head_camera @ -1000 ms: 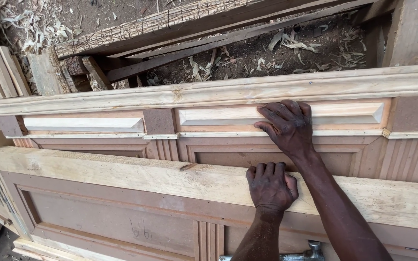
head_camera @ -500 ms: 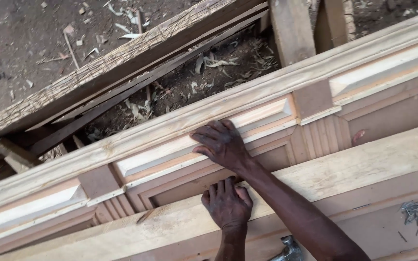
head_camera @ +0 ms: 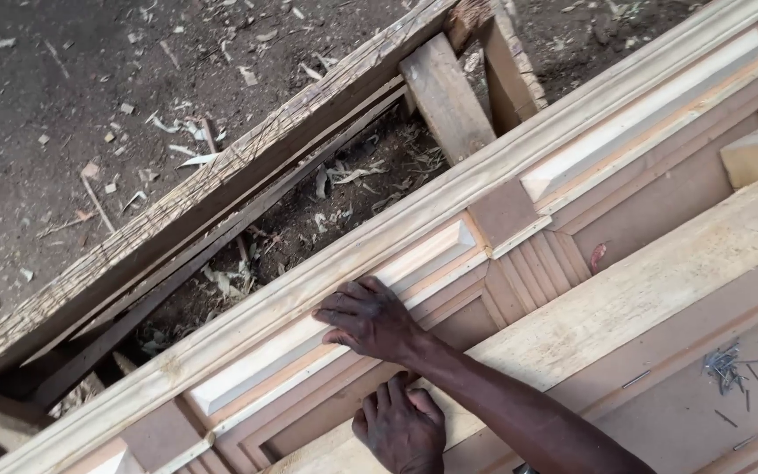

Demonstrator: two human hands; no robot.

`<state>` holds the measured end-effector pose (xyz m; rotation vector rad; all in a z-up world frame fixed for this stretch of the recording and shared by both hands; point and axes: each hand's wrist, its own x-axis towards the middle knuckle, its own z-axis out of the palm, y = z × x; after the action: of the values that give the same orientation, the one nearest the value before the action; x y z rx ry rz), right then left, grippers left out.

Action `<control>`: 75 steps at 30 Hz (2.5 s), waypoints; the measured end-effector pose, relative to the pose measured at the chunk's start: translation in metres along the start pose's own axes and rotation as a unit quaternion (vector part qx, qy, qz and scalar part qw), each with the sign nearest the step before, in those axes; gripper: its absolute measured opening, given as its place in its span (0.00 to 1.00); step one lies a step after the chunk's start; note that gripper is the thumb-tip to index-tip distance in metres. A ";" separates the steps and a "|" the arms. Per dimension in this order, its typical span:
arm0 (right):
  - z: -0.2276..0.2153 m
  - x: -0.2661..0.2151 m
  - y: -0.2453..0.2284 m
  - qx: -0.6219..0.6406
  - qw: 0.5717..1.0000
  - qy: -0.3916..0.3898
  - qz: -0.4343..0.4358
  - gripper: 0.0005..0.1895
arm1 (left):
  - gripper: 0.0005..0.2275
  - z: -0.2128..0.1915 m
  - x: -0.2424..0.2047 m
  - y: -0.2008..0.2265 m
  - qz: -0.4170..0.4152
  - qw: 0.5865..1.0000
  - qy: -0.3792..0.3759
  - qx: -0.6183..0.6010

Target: Hammering small nails into decorative trim on a wooden door frame.

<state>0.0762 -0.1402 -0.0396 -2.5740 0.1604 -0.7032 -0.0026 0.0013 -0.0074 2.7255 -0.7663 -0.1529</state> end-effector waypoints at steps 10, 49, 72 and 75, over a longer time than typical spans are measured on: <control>-0.008 0.002 -0.002 0.035 0.999 0.003 0.006 0.19 | 0.12 0.011 -0.003 -0.001 -0.004 0.998 0.057 0.036; -0.227 -0.367 0.009 -0.252 0.645 0.469 0.549 0.07 | 0.20 0.011 -0.003 -0.008 0.019 0.998 0.004 0.064; -0.233 -0.372 -0.015 -0.219 0.907 0.211 0.292 0.08 | 0.11 0.003 -0.006 -0.009 0.007 0.998 0.062 0.033; -0.264 -0.365 -0.003 -0.236 0.925 0.141 0.263 0.09 | 0.12 -0.002 -0.006 0.002 -0.029 0.998 0.040 0.027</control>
<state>-0.3725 -0.1610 -0.0023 -2.6429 1.1973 -0.8945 -0.0083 0.0035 -0.0045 2.7875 -0.6802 -0.0352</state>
